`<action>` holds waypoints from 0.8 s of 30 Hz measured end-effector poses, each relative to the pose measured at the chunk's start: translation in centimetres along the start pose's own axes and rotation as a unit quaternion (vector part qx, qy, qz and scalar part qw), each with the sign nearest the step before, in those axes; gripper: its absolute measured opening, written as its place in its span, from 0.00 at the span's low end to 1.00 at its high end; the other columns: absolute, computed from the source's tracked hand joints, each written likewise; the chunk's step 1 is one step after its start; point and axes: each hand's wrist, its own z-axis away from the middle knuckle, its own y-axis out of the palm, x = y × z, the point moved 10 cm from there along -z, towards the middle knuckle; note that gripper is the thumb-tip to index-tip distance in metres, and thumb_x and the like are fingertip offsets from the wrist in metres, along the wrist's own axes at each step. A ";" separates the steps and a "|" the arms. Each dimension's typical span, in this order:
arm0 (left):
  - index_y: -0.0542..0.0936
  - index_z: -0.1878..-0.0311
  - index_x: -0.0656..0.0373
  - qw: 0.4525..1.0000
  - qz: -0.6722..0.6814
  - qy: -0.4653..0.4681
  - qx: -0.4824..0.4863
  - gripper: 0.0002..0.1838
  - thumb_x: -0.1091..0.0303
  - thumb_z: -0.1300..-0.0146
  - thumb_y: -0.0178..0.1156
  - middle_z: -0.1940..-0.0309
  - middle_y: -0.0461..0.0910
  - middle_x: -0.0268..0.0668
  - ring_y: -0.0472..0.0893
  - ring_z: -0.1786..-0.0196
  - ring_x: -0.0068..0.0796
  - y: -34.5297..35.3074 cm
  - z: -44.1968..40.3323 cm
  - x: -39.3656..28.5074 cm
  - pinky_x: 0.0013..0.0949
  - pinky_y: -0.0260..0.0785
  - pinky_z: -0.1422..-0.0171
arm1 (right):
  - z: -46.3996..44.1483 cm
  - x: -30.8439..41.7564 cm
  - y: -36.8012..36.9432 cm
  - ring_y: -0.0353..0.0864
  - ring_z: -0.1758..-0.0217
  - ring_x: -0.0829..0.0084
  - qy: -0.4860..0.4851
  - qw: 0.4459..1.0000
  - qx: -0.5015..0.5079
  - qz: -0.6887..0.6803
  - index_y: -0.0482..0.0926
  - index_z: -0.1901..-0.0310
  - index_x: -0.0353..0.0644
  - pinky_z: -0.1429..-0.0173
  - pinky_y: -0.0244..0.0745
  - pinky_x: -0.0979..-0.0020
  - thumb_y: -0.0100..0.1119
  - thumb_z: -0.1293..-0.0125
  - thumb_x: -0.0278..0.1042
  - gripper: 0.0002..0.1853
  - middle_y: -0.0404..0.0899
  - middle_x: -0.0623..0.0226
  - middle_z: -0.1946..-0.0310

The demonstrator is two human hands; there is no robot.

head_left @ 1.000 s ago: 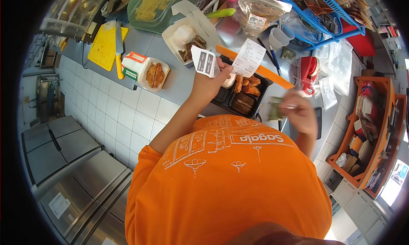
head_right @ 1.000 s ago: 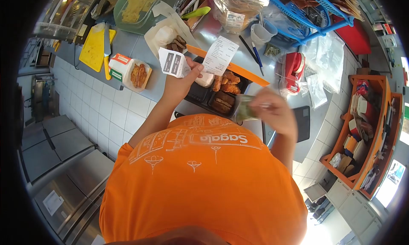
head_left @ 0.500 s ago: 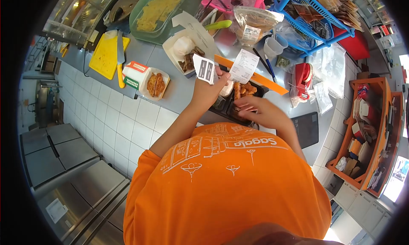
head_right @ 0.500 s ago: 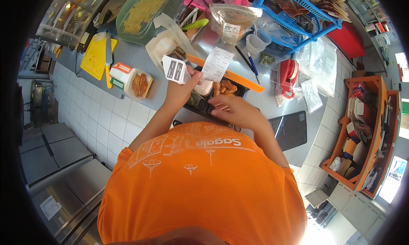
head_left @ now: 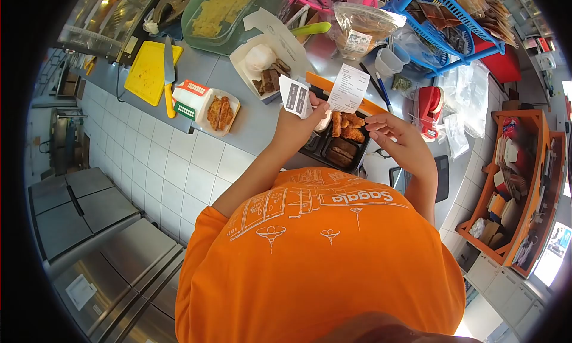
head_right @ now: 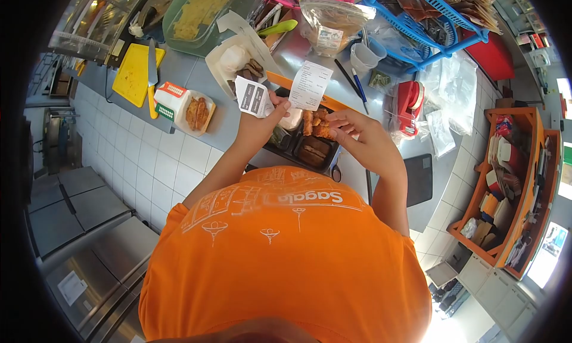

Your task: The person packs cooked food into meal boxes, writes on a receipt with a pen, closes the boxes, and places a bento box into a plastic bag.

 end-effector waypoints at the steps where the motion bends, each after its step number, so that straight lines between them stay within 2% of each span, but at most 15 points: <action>1: 0.72 0.64 0.60 1.000 -0.003 -0.002 -0.001 0.10 0.71 0.43 0.66 0.67 0.78 0.34 0.78 0.63 0.20 0.0 0.0 0.0 0.27 0.72 0.60 | 0.0 0.1 0.0 0.80 0.59 0.72 0.001 1.000 -0.002 0.000 0.77 0.50 0.38 0.54 0.73 0.72 0.59 0.36 0.35 0.15 0.82 0.62 0.61; 24: 0.72 0.65 0.60 1.000 -0.004 -0.008 0.005 0.10 0.71 0.43 0.65 0.67 0.78 0.35 0.78 0.62 0.22 -0.1 0.4 0.3 0.29 0.72 0.58 | 0.5 -0.4 -0.1 0.79 0.56 0.73 -0.004 1.000 0.000 -0.031 0.77 0.49 0.37 0.51 0.72 0.73 0.57 0.34 0.36 0.15 0.82 0.63 0.59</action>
